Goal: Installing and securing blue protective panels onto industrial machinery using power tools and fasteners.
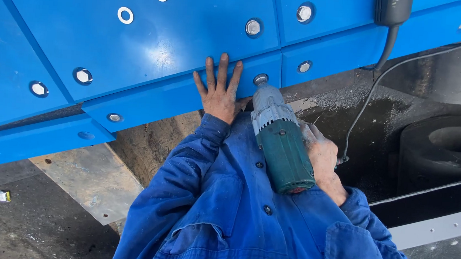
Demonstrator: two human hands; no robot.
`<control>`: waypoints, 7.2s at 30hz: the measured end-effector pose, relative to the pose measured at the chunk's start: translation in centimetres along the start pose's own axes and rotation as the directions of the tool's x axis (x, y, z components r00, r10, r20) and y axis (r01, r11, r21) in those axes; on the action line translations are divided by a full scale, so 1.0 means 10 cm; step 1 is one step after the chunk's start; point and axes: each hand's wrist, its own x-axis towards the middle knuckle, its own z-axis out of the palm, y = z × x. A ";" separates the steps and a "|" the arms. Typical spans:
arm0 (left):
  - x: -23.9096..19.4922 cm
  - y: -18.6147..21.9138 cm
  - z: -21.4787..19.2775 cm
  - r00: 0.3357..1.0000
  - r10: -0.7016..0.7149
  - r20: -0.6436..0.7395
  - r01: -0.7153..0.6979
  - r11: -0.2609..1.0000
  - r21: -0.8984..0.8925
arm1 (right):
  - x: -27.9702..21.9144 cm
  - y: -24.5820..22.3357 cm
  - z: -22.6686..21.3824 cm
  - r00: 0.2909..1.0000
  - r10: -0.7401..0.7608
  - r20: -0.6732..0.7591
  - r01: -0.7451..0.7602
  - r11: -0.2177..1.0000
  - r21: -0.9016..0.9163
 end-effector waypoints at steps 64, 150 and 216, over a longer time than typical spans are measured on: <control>0.03 -0.10 0.17 0.983 0.161 -0.091 -0.149 0.981 0.125 | -0.13 0.18 0.31 0.987 0.149 -0.053 -0.136 0.971 0.196; 0.41 0.85 0.65 0.979 0.176 -0.100 -0.171 0.983 0.060 | -0.20 1.42 -0.03 0.938 0.336 0.090 -0.343 0.854 0.390; 0.50 1.16 0.30 0.983 0.180 -0.042 -0.172 0.976 0.136 | -0.22 1.36 -0.02 0.971 0.211 0.111 -0.214 0.977 0.011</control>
